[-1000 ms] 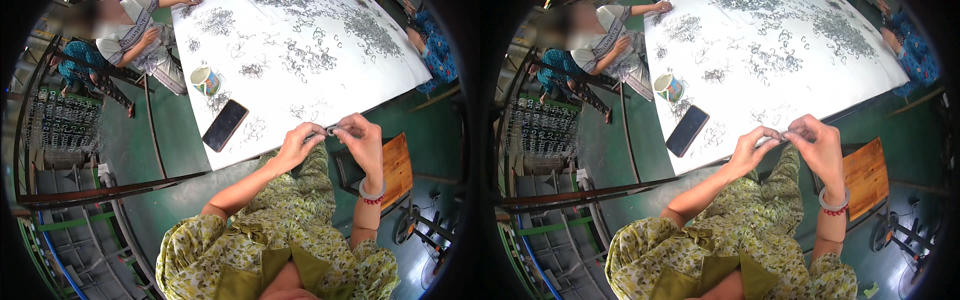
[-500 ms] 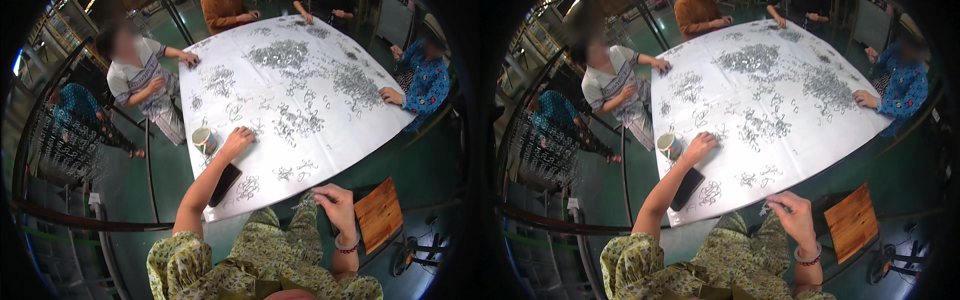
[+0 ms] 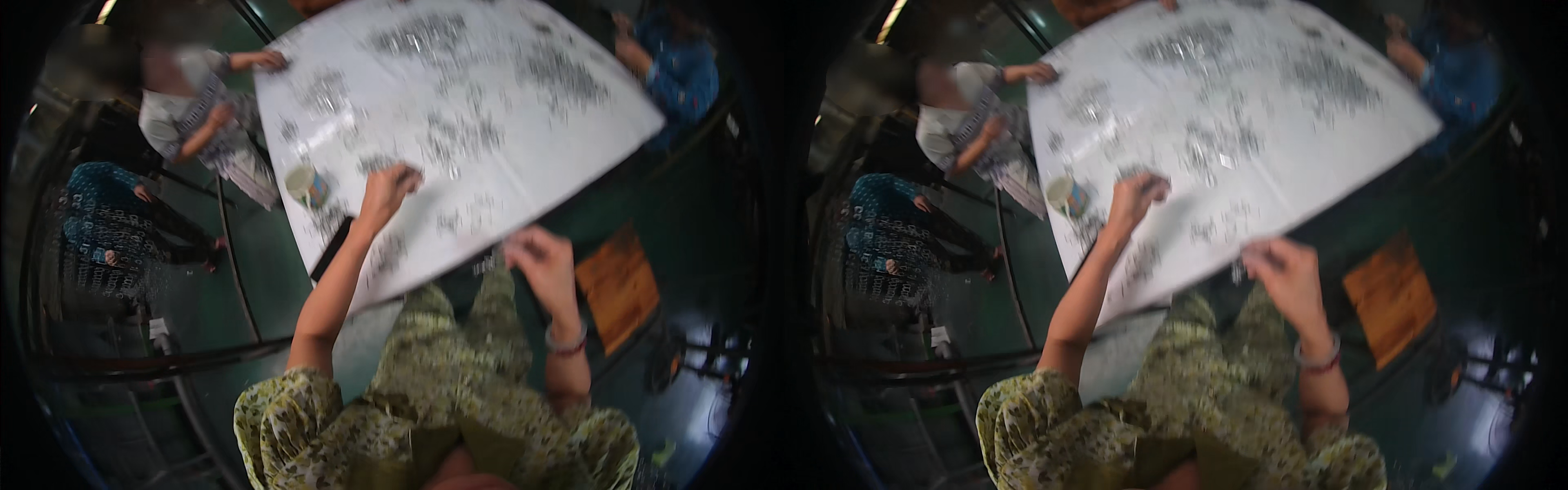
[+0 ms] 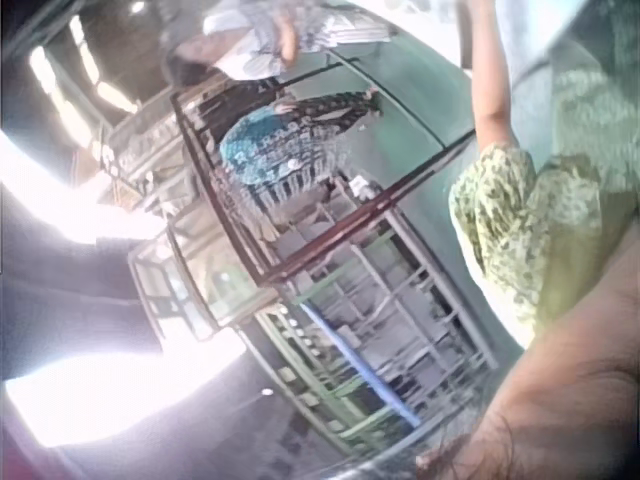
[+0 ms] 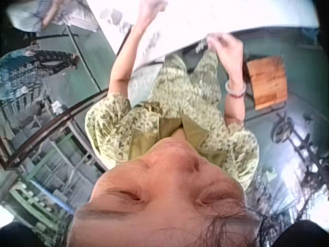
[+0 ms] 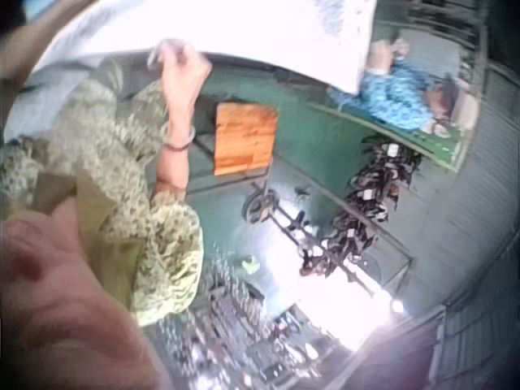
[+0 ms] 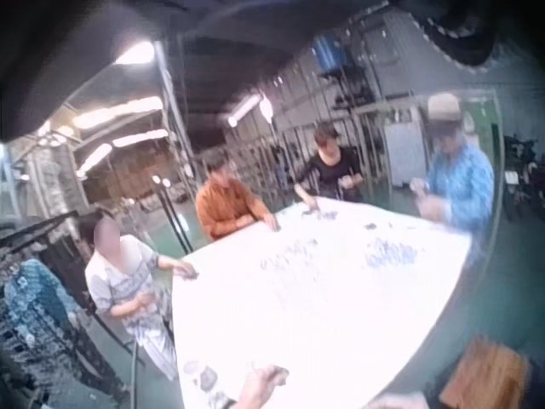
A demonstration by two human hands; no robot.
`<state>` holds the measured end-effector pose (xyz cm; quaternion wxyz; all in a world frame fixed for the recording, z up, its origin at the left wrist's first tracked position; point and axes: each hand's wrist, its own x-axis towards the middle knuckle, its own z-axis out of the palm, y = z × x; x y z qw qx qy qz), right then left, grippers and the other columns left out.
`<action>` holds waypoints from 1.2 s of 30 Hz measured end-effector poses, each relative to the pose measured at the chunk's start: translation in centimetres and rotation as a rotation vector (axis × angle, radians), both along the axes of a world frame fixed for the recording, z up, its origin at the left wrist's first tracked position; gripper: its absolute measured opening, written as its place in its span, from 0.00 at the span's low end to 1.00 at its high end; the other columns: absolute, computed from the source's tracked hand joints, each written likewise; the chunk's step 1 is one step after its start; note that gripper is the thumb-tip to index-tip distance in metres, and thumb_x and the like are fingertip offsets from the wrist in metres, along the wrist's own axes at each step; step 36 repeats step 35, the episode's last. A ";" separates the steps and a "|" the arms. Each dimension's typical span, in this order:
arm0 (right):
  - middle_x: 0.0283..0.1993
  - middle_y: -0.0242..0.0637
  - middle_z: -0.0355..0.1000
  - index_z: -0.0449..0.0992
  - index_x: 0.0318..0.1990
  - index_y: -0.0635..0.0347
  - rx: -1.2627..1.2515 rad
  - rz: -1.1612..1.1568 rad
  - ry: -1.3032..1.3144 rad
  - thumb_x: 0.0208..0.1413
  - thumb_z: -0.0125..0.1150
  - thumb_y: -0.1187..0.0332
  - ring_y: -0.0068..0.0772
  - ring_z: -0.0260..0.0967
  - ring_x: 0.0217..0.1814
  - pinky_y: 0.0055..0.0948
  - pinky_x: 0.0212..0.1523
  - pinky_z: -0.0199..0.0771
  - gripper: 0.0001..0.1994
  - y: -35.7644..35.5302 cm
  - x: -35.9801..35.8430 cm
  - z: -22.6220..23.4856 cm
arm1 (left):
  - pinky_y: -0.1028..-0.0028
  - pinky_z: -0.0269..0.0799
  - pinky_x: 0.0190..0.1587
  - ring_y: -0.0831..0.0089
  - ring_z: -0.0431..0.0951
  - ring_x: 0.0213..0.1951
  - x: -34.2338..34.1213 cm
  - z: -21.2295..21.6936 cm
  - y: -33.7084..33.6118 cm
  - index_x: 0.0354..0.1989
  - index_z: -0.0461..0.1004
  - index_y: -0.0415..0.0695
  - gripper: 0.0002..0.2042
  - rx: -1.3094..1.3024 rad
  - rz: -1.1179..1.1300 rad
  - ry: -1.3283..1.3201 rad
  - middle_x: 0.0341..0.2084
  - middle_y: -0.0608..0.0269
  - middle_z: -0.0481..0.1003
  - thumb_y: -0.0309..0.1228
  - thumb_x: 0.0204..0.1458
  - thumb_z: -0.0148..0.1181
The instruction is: The person picks small metal hooks and links from a large white sheet on a table and connects them into a chain. The person repeatedly lifts the chain to hang it on an overhead rack, then returns to the table to continue linking more hooks. Other people at the table perform similar linking actions.
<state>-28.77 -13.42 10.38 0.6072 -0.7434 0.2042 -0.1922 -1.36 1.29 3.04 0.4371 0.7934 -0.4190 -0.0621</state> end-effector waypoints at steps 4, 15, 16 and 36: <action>0.33 0.35 0.77 0.78 0.42 0.71 0.058 -0.047 -0.009 0.56 0.60 0.80 0.19 0.73 0.32 0.18 0.36 0.74 0.07 0.6 -0.8 -0.6 | 0.78 0.76 0.33 0.75 0.82 0.29 -9.8 4.4 -1.3 0.37 0.78 0.33 0.06 -0.324 -0.073 0.583 0.28 0.60 0.81 0.24 0.55 0.61; 0.37 0.34 0.77 0.77 0.41 0.69 0.134 -0.128 -0.141 0.55 0.62 0.80 0.19 0.73 0.35 0.19 0.38 0.76 0.07 1.5 -0.7 -2.6 | 0.71 0.72 0.41 0.70 0.78 0.36 -16.1 5.1 -2.1 0.31 0.76 0.40 0.06 -0.307 -0.151 0.124 0.30 0.60 0.78 0.24 0.47 0.68; 0.36 0.34 0.77 0.78 0.41 0.68 0.104 -0.141 -0.133 0.54 0.62 0.80 0.20 0.74 0.36 0.20 0.38 0.76 0.07 1.6 -0.7 -2.6 | 0.71 0.73 0.41 0.69 0.78 0.36 -16.2 5.0 -2.1 0.30 0.76 0.39 0.06 -0.296 -0.135 0.048 0.30 0.60 0.78 0.24 0.47 0.68; 0.39 0.35 0.78 0.80 0.46 0.62 -0.140 -0.260 -0.188 0.56 0.62 0.78 0.22 0.74 0.40 0.16 0.39 0.73 0.10 -1.5 0.0 -2.9 | 0.73 0.74 0.48 0.69 0.80 0.41 -17.5 5.1 -1.6 0.37 0.75 0.40 0.05 -0.425 -0.226 0.309 0.33 0.61 0.80 0.23 0.54 0.62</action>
